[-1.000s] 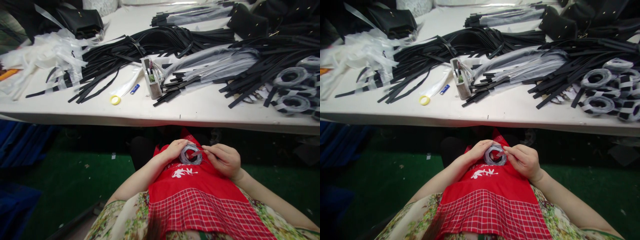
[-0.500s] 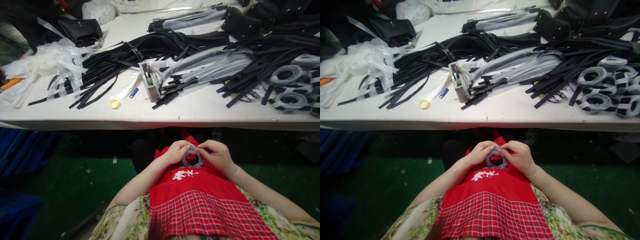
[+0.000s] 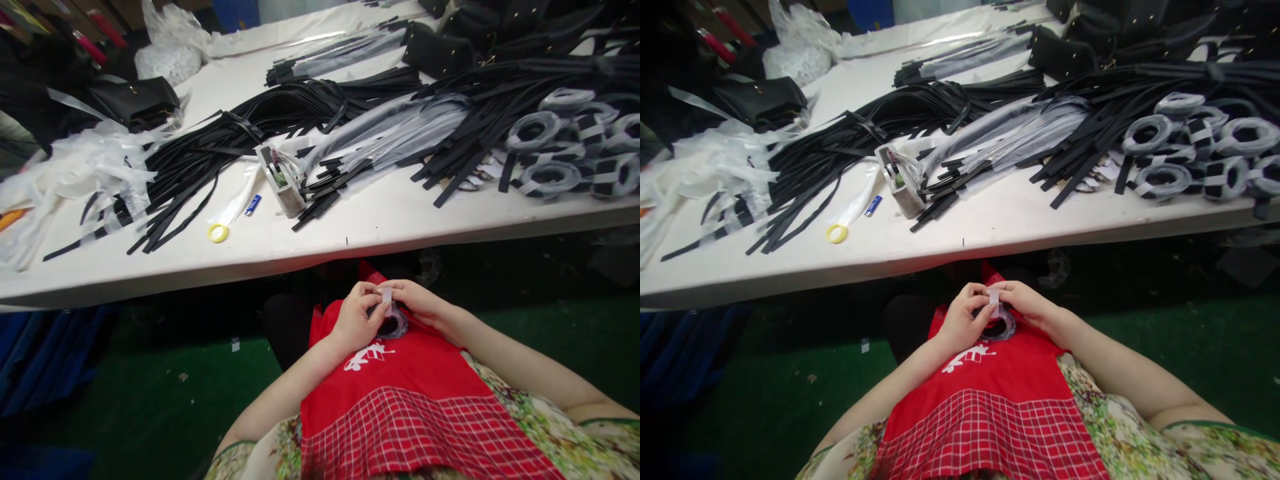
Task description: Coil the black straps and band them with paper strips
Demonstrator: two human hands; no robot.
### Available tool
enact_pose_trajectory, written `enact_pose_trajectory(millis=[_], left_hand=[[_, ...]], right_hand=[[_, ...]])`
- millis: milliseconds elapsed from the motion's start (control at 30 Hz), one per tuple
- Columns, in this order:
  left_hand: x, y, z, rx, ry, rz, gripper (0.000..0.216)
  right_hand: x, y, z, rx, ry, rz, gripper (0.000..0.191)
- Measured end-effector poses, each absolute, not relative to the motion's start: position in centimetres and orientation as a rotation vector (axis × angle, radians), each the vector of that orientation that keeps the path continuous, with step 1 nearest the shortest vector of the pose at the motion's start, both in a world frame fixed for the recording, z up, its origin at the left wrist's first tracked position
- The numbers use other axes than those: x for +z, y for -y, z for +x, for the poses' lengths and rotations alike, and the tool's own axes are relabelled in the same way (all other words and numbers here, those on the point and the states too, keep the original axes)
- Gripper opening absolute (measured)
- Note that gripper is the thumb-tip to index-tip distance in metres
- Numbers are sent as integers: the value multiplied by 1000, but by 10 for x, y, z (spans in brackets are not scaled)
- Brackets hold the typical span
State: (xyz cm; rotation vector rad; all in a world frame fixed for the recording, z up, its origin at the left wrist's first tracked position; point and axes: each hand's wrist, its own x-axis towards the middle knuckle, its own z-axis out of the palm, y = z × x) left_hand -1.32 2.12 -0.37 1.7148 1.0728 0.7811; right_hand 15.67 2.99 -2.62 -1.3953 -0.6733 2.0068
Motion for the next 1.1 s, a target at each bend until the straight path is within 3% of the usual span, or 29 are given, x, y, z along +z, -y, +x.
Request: enact_pose_trajectory(millis=[267,433,533,733,833,900,1100], left_hand=[[-4,-17,-14,732,-1088,1757,14],[-2,-15,-15,683,-1158,1554,19],[1,-14,-13,652,-1210,1431,21],[7,-12,-7,705,-1325,1261,20],[7,-12,-5,720,-1379,1203,5],[4,-12,-4,719,-1401,1092,17],[5,-19,-12,282,-1004,674,9]], right_hand=[[-24,-28,158,1942,795,-1426,16],[-15,-22,158,1248,1489,-1531,12],[-13,-16,155,1076,1606,-1570,15],[-5,-15,151,1105,1645,-1611,20],[1,-15,151,1127,1634,-1637,23],[1,-15,152,1151,1636,-1644,26],[3,-19,156,1378,1556,-1603,30]])
